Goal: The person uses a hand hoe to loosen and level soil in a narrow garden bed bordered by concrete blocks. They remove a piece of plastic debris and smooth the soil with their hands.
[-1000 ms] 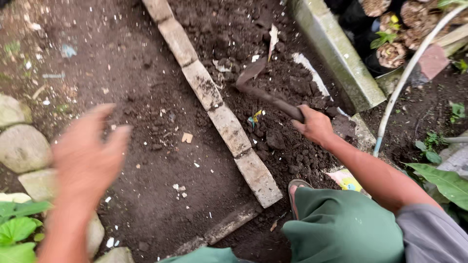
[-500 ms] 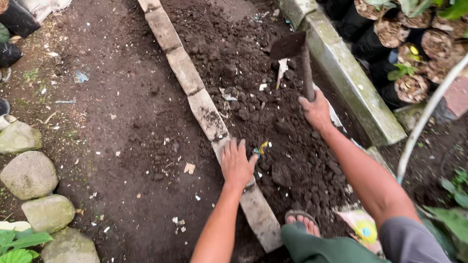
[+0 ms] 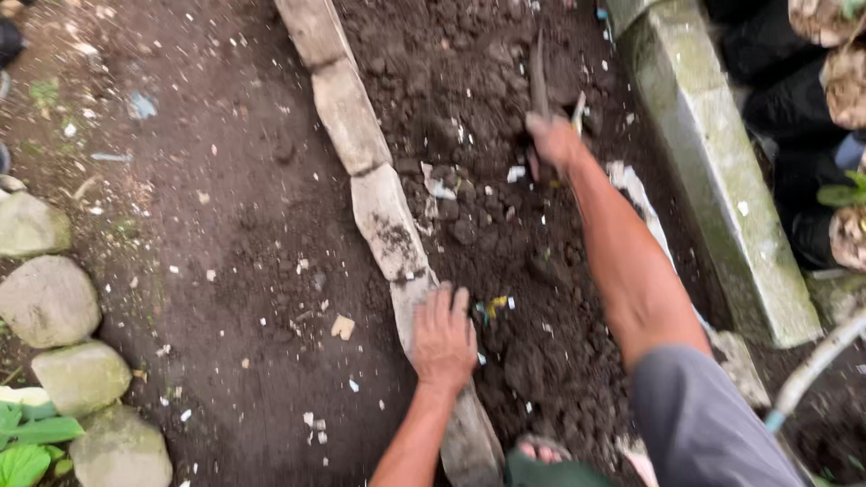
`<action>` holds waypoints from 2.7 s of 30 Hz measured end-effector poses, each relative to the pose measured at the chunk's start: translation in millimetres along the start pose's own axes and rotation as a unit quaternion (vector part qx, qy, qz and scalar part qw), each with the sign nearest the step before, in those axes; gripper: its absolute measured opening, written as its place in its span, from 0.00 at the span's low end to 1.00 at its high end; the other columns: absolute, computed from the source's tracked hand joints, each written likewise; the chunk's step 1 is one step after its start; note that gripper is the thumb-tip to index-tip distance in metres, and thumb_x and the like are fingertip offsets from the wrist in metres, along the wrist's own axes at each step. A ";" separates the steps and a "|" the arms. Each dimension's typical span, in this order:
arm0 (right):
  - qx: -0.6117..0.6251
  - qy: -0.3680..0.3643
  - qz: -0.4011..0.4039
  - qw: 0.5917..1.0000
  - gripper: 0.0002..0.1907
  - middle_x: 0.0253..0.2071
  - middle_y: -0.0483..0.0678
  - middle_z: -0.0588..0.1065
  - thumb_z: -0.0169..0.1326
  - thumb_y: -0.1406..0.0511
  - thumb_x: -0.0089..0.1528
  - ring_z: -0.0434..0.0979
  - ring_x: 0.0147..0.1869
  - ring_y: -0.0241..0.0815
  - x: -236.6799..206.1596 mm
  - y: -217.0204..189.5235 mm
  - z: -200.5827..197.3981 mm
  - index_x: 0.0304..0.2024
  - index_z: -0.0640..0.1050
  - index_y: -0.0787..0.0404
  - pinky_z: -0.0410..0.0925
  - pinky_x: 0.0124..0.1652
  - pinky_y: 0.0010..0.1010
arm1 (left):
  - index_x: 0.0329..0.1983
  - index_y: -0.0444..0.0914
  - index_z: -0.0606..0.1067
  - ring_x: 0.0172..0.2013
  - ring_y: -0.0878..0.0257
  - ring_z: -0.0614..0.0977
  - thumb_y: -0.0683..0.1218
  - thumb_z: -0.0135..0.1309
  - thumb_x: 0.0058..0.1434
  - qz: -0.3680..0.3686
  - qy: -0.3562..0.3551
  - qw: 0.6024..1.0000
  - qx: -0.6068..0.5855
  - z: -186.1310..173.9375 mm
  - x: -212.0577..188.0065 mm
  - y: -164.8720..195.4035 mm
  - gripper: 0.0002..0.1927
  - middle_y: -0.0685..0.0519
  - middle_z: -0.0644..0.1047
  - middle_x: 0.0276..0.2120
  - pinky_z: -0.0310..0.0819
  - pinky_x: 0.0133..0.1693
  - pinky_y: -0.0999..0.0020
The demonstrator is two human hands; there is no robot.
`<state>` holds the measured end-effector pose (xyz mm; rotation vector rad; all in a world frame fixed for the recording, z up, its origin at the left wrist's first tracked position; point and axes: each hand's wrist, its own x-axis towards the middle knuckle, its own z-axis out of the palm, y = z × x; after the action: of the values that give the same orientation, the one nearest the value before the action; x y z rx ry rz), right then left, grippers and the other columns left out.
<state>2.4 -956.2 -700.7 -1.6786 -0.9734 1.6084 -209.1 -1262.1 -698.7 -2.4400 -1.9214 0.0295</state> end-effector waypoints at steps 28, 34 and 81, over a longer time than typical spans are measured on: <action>-0.225 0.123 -0.080 0.963 0.20 0.24 0.50 0.76 0.56 0.53 0.64 0.76 0.25 0.42 -294.4 180.2 9.2 0.45 0.74 0.62 0.71 0.28 0.40 | 0.79 0.43 0.25 0.73 0.49 0.55 0.59 0.68 0.48 -0.579 -0.018 0.424 -0.696 61.0 68.6 88.3 0.73 0.45 0.43 0.78 0.52 0.68 0.49; -0.080 0.217 -0.135 0.963 0.19 0.31 0.47 0.73 0.52 0.55 0.66 0.73 0.30 0.35 -185.9 83.8 -26.5 0.47 0.70 0.64 0.69 0.28 0.32 | 0.78 0.50 0.25 0.72 0.45 0.57 0.58 0.67 0.47 -0.562 -0.009 0.350 -0.750 55.6 71.4 76.0 0.72 0.50 0.43 0.78 0.55 0.67 0.36; -0.254 0.091 -0.326 0.906 0.25 0.39 0.58 0.80 0.63 0.61 0.60 0.83 0.38 0.52 -230.3 45.9 104.9 0.55 0.71 0.62 0.74 0.41 0.45 | 0.72 0.44 0.59 0.66 0.51 0.67 0.57 0.56 0.59 -0.439 0.255 0.249 -0.825 -42.5 -32.0 -68.6 0.39 0.46 0.65 0.66 0.63 0.62 0.49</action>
<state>-95.6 -1180.2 -621.1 -1.5240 -1.7283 0.7780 -281.6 -1277.8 -653.8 -0.1433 1.2236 1.7450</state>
